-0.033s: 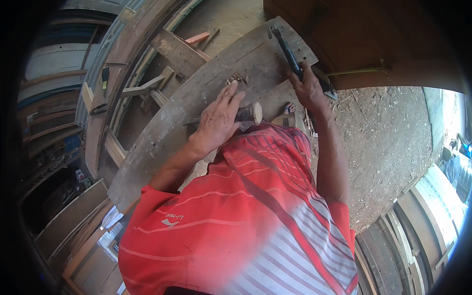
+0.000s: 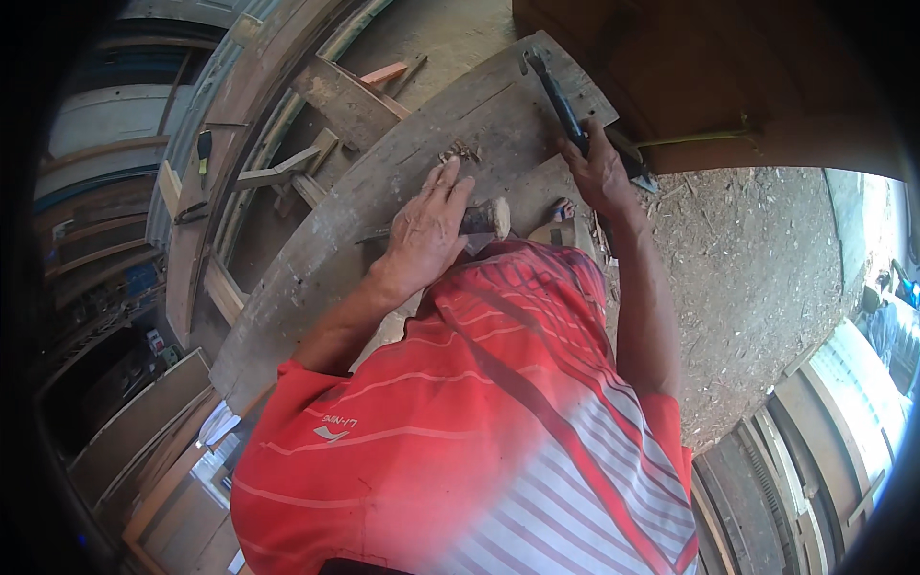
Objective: The person chisels a piece of wood. They hold a chisel against a wooden plank and strike the end of the chisel handle with a hammer to remove small shavings of wood.
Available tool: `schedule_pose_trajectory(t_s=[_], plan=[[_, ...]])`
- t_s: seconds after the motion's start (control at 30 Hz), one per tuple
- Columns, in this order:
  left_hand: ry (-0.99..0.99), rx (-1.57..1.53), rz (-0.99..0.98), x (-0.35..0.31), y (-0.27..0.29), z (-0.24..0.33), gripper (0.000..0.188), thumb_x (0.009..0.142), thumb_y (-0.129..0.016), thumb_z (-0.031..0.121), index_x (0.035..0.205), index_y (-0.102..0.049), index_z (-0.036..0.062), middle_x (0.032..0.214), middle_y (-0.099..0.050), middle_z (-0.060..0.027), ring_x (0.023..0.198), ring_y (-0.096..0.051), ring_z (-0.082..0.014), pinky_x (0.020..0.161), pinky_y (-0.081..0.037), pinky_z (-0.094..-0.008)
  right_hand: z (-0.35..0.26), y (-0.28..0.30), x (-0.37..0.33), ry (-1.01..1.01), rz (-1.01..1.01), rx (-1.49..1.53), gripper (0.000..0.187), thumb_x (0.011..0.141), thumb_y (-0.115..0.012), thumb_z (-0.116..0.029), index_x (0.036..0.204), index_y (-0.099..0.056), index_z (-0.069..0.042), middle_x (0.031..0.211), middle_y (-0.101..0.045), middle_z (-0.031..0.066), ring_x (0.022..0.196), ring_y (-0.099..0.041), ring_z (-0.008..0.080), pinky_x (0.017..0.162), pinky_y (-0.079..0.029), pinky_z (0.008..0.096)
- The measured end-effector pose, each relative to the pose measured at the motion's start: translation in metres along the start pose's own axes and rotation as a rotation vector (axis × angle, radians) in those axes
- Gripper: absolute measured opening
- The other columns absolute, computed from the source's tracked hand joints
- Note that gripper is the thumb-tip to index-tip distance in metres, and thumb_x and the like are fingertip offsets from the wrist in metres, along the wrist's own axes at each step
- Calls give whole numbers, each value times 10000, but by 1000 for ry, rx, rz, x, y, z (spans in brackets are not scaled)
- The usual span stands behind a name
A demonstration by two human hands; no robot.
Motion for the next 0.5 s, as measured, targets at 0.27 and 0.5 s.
schedule_pose_trajectory(t_s=[0.27,0.5], plan=[[53,139,-105,-9,-35,12,705,699,-818,96,1297,-475,-53,1438,-435,-343,1328,-473,-467,1097,-443,-447,-4,2,-1,-18,-69,8,460,997,-620,-386,1245,-504,-17,985,-645,279,964,-654,418,823,-485,468],[411,-89,2,10,5,-46,506,801,-805,272,1159,-592,-17,1235,-611,-253,1101,-632,-405,891,-517,-471,0,3,0,-7,-87,71,455,993,-633,-362,1247,-492,-12,982,-637,272,933,-643,406,822,-483,463]])
Point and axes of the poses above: each hand's wrist, its own x-axis towards the middle knuckle, its own y-axis out of the back of the hand, z = x × y, the point moved 8 cm from there along x, towards the middle knuckle
